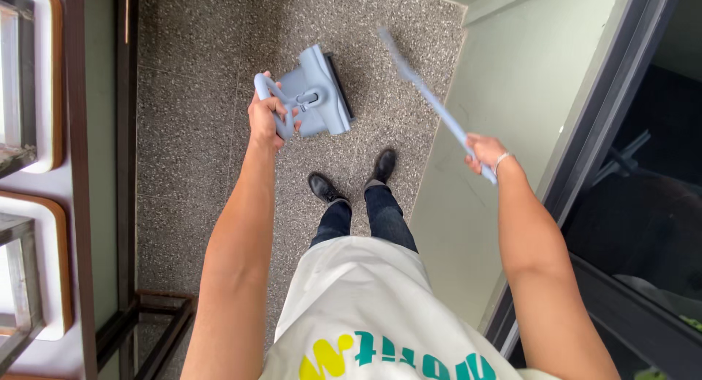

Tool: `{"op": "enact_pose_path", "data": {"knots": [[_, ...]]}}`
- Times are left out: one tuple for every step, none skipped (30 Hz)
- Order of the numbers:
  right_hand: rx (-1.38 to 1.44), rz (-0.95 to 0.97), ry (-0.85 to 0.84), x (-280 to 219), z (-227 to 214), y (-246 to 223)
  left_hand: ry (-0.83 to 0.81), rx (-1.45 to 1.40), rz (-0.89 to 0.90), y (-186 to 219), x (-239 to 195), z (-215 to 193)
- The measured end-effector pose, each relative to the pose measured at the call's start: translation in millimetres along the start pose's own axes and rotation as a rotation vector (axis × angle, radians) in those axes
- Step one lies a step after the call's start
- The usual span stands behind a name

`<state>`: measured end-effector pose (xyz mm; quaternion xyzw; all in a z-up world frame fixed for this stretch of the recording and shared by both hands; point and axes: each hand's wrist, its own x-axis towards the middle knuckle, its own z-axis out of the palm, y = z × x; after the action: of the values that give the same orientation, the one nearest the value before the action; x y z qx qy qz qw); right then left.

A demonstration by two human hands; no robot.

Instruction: The person lifts stools onto a counter and then sweeps the floor using a broom and a dustpan.

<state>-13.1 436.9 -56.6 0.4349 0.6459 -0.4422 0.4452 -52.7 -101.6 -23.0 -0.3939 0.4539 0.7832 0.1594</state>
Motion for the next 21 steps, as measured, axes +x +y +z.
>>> {"op": "enact_pose_path", "data": {"knots": [[0.03,-0.043,0.022,18,6,-6,-0.01,0.012,-0.002,4,4,1],[0.058,-0.08,0.048,35,9,-7,-0.022,0.02,-0.011,6,8,4],[0.179,-0.018,0.088,49,17,0,-0.025,0.056,-0.033,6,11,7],[0.291,0.029,0.123,69,29,-4,-0.024,0.083,-0.041,7,16,11],[0.403,0.077,0.158,84,42,-6,-0.024,0.109,-0.049,7,21,15],[0.39,0.061,0.156,94,62,3,-0.024,0.113,-0.037,5,22,15],[0.376,0.046,0.154,98,84,15,-0.025,0.116,-0.025,1,22,15],[0.423,0.041,0.082,97,105,22,-0.036,0.12,-0.004,2,26,19],[0.47,0.036,0.009,91,123,29,-0.035,0.14,0.0,2,28,21],[0.356,0.042,-0.073,82,134,34,-0.026,0.152,0.007,2,27,22],[0.242,0.048,-0.154,72,143,38,-0.017,0.164,0.014,2,25,22],[0.196,0.078,-0.183,60,147,45,-0.009,0.173,0.007,3,27,22],[0.15,0.108,-0.213,45,145,50,0.0,0.183,0.001,5,30,21],[0.093,0.141,-0.242,32,135,51,0.016,0.184,-0.008,5,29,23],[0.105,0.103,-0.216,20,121,49,0.0,0.172,0.019,7,30,25],[0.118,0.08,-0.188,5,106,57,-0.013,0.162,0.031,6,28,22],[0.13,0.057,-0.161,-8,97,67,-0.025,0.151,0.044,7,26,17],[0.12,0.055,-0.074,-11,93,69,-0.016,0.169,0.035,14,29,13],[0.11,0.053,0.012,-12,87,71,-0.007,0.188,0.025,22,31,9],[0.089,0.061,0.092,-14,83,77,0.015,0.202,0.007,24,25,5],[0.15,0.06,0.13,-13,80,84,0.012,0.221,-0.013,24,18,4]]}}
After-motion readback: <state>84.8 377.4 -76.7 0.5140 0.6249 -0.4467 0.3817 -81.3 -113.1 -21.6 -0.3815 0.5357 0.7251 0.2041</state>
